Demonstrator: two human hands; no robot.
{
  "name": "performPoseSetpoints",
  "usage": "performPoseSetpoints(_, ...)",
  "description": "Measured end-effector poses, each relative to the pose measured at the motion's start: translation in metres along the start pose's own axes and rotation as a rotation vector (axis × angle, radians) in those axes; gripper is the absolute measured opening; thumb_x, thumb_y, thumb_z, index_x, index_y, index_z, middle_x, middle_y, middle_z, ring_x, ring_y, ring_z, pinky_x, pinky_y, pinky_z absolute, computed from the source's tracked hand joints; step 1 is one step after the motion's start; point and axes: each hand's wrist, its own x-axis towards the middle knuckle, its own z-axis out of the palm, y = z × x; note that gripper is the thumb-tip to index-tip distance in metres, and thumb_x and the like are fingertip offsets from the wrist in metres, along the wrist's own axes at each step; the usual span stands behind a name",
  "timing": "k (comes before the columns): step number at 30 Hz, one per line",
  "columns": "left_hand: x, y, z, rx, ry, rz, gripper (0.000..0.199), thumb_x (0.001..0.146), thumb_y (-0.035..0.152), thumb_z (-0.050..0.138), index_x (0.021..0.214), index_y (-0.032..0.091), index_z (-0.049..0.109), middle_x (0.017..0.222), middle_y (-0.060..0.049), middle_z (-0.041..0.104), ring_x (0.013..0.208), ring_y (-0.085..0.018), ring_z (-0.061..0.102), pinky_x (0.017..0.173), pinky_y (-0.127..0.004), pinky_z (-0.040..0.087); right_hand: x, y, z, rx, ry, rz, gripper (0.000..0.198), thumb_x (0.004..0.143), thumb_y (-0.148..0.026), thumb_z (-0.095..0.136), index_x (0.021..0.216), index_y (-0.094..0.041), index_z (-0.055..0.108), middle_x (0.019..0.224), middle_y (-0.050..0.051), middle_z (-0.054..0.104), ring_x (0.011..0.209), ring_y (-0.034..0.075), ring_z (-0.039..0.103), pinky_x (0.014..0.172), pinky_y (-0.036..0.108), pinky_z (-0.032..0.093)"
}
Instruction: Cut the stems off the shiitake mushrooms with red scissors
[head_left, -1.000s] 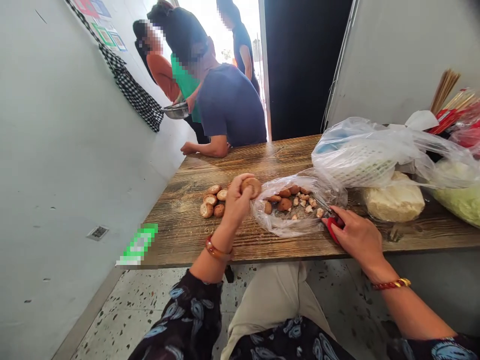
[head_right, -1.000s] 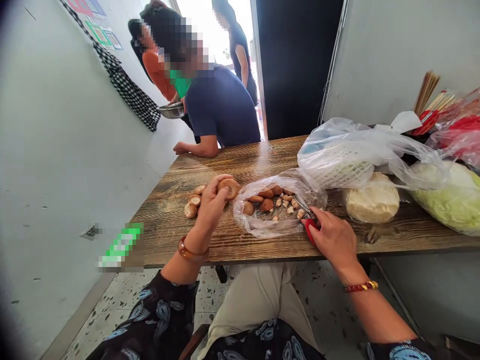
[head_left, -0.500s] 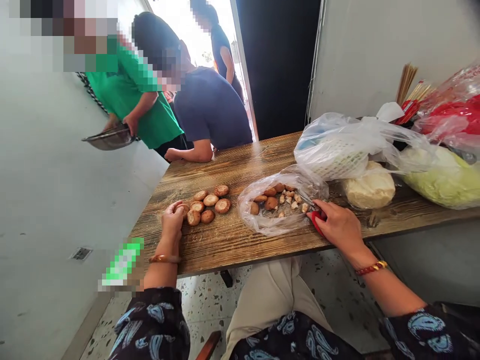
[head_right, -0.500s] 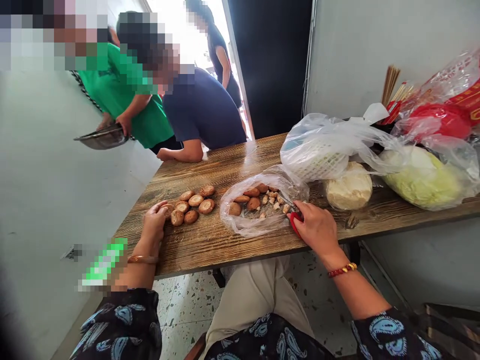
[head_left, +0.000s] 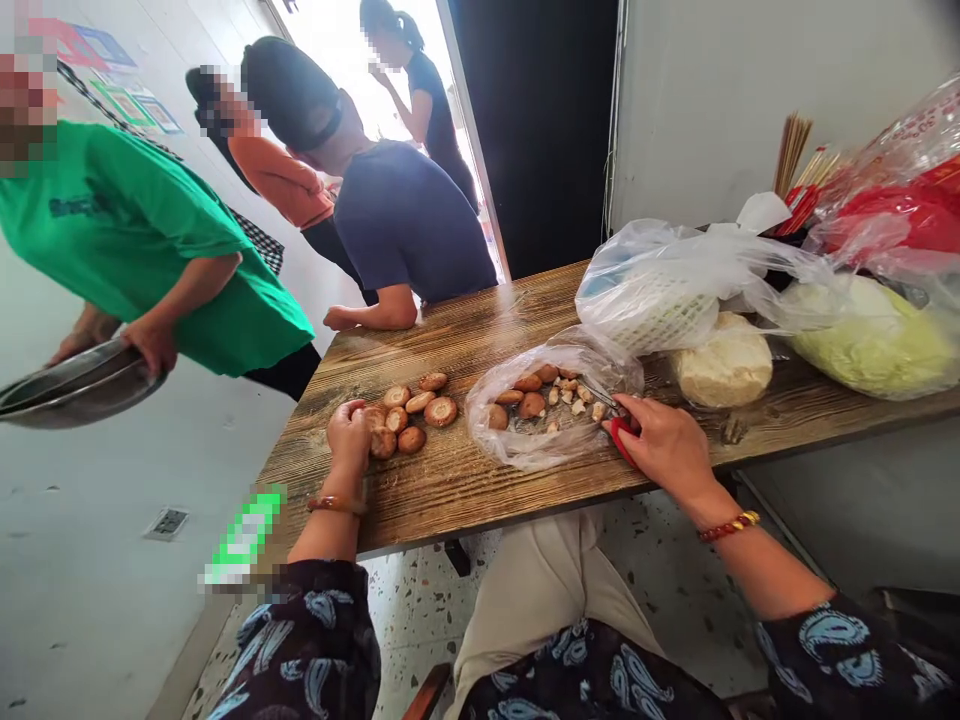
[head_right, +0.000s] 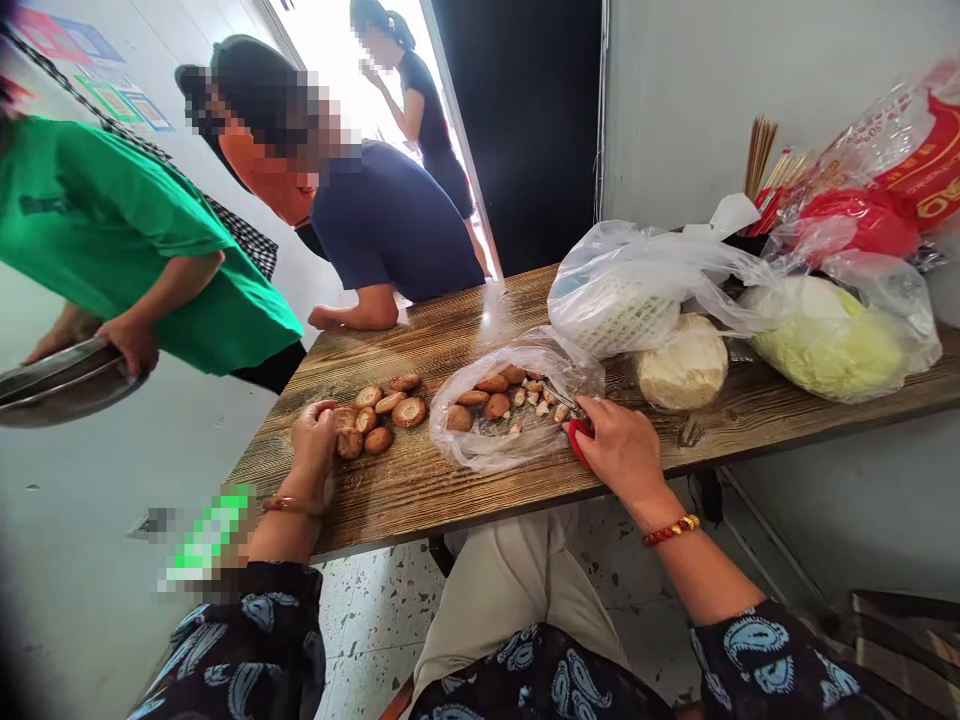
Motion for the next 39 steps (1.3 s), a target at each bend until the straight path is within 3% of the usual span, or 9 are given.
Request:
performPoseSetpoints(3,-0.005,0.029,0.001,0.071,0.087,0.077,0.021,0.08,0.022,0.05,0.095,0.016,0.064,0.1,-0.008,0.065,0.1,-0.024,0.06,0.095,-0.04,0.047,0.0,0.0,0.0,0.011,-0.001,-0.006,0.034,0.091,-0.034,0.057,0.119,-0.018,0.067,0.089,0.004,0.073,0.079,0.02,0.065,0.069,0.032,0.036)
performPoseSetpoints(6,-0.031,0.082,0.007,0.072,0.056,0.349,0.023,0.088,0.027,0.047,0.1,0.018,0.065,0.103,-0.007,0.066,0.098,-0.022,0.062,0.087,-0.035,0.05,0.0,0.001,0.0,0.02,0.0,-0.002,0.033,0.091,-0.034,0.057,0.118,-0.018,0.067,0.089,0.005,0.073,0.077,0.019,0.065,0.069,0.031,0.035)
performPoseSetpoints(8,-0.059,0.121,0.015,0.02,-0.058,0.543,0.022,0.091,0.027,0.049,0.104,0.018,0.064,0.101,-0.005,0.066,0.093,-0.019,0.062,0.081,-0.032,0.051,0.0,0.001,0.0,0.028,0.002,0.003,0.034,0.091,-0.035,0.057,0.119,-0.018,0.067,0.089,0.005,0.073,0.077,0.019,0.064,0.069,0.031,0.035)
performPoseSetpoints(11,-0.102,0.167,0.032,0.04,-0.411,0.9,0.021,0.095,0.024,0.047,0.108,0.019,0.063,0.104,-0.006,0.066,0.095,-0.018,0.062,0.086,-0.032,0.05,0.0,0.001,-0.001,0.036,0.002,0.009,0.034,0.091,-0.035,0.057,0.119,-0.018,0.067,0.087,0.004,0.073,0.076,0.019,0.064,0.069,0.031,0.035)
performPoseSetpoints(13,-0.123,0.184,0.046,0.183,-0.586,1.113,0.021,0.096,0.022,0.047,0.11,0.02,0.063,0.111,-0.007,0.066,0.103,-0.021,0.06,0.093,-0.036,0.048,0.0,0.0,-0.002,0.035,0.003,0.018,0.035,0.091,-0.035,0.057,0.119,-0.018,0.067,0.086,0.004,0.072,0.074,0.019,0.063,0.068,0.031,0.035)
performPoseSetpoints(15,-0.135,0.189,0.059,0.341,-0.656,1.206,0.022,0.094,0.019,0.049,0.111,0.021,0.063,0.114,-0.008,0.066,0.11,-0.023,0.057,0.098,-0.04,0.045,0.0,0.0,-0.003,0.038,0.004,0.027,0.035,0.091,-0.035,0.057,0.12,-0.018,0.067,0.086,0.004,0.072,0.073,0.018,0.062,0.068,0.031,0.035)
performPoseSetpoints(22,-0.133,0.178,0.086,0.584,-0.564,1.22,0.028,0.095,0.017,0.047,0.117,0.02,0.063,0.131,-0.009,0.061,0.125,-0.029,0.05,0.101,-0.047,0.041,0.001,-0.002,-0.004,0.036,0.012,0.045,0.035,0.091,-0.037,0.058,0.119,-0.019,0.068,0.08,0.003,0.069,0.071,0.018,0.06,0.068,0.031,0.034)
performPoseSetpoints(31,-0.13,0.162,0.102,0.515,-0.52,1.237,0.028,0.098,0.02,0.042,0.114,0.022,0.065,0.13,-0.008,0.064,0.131,-0.025,0.049,0.112,-0.046,0.031,0.0,-0.003,-0.005,0.059,0.01,0.068,0.035,0.091,-0.04,0.058,0.118,-0.02,0.068,0.076,0.002,0.067,0.068,0.017,0.058,0.067,0.03,0.034)
performPoseSetpoints(39,-0.129,0.16,0.099,0.411,-0.592,1.18,0.029,0.091,0.015,0.051,0.116,0.021,0.065,0.126,-0.009,0.067,0.13,-0.026,0.049,0.105,-0.045,0.036,0.001,-0.002,-0.005,0.089,-0.016,0.053,0.035,0.092,-0.037,0.057,0.12,-0.019,0.067,0.075,0.001,0.066,0.07,0.018,0.059,0.067,0.029,0.035)
